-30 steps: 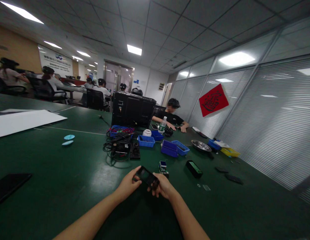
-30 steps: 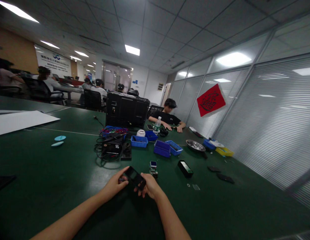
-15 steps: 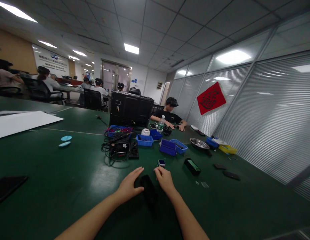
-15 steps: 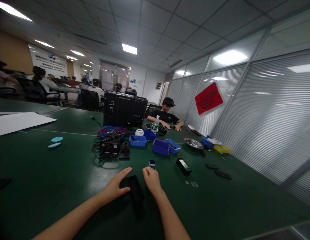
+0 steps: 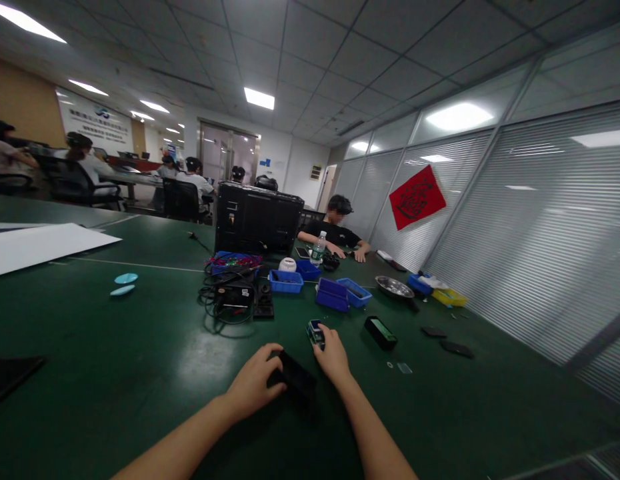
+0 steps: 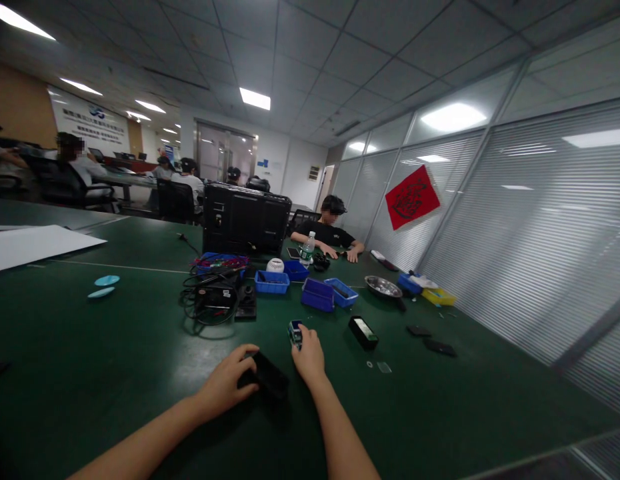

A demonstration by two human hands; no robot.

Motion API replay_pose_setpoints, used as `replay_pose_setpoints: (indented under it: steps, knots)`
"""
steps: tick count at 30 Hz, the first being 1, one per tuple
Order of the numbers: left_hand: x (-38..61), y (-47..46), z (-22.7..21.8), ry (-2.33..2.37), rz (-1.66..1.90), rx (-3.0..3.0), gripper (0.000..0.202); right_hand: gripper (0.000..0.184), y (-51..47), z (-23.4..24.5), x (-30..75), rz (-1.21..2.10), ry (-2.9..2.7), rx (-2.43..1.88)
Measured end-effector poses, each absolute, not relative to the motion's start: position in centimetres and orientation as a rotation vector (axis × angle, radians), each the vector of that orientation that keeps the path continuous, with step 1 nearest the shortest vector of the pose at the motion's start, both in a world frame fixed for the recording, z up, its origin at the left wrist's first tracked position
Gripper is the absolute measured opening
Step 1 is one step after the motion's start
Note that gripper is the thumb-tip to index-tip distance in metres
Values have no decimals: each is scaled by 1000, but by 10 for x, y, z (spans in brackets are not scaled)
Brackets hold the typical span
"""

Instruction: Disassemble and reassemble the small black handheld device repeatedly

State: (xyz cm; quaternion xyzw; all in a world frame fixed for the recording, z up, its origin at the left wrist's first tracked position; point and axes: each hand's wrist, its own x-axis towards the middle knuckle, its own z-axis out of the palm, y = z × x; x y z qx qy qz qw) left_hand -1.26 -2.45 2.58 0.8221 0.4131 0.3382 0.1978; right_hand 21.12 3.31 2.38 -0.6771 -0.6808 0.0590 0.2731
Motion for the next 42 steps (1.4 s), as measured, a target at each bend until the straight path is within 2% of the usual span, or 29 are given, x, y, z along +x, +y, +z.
replay_pose_setpoints:
  steps: [3, 6, 14, 21, 26, 30, 37, 42]
  knots:
    - [-14, -22, 22, 1199, 987, 2267, 19, 43, 40, 23, 217, 381, -1780, -1762]
    - [-15, -19, 20, 1199, 980, 2247, 19, 37, 44, 25, 227, 297, -1743, -1828]
    - [-16, -16, 16, 1180, 970, 2249, 18, 45, 42, 28, 232, 106, -1757, -1856]
    - [-16, -16, 17, 1175, 974, 2248, 18, 44, 41, 21, 222, 144, -1805, -1886]
    - [-16, -15, 16, 1196, 980, 2250, 20, 37, 44, 28, 231, 330, -1743, -1880]
    - [-16, -15, 16, 1207, 979, 2244, 19, 43, 41, 37, 240, 170, -1696, -2042]
    - [-17, -15, 18, 1277, 1036, 2181, 16, 52, 37, 37, 230, 49, -1743, -2070]
    - [-17, -13, 17, 1304, 1050, 2120, 18, 50, 34, 42, 230, 76, -1647, -2190]
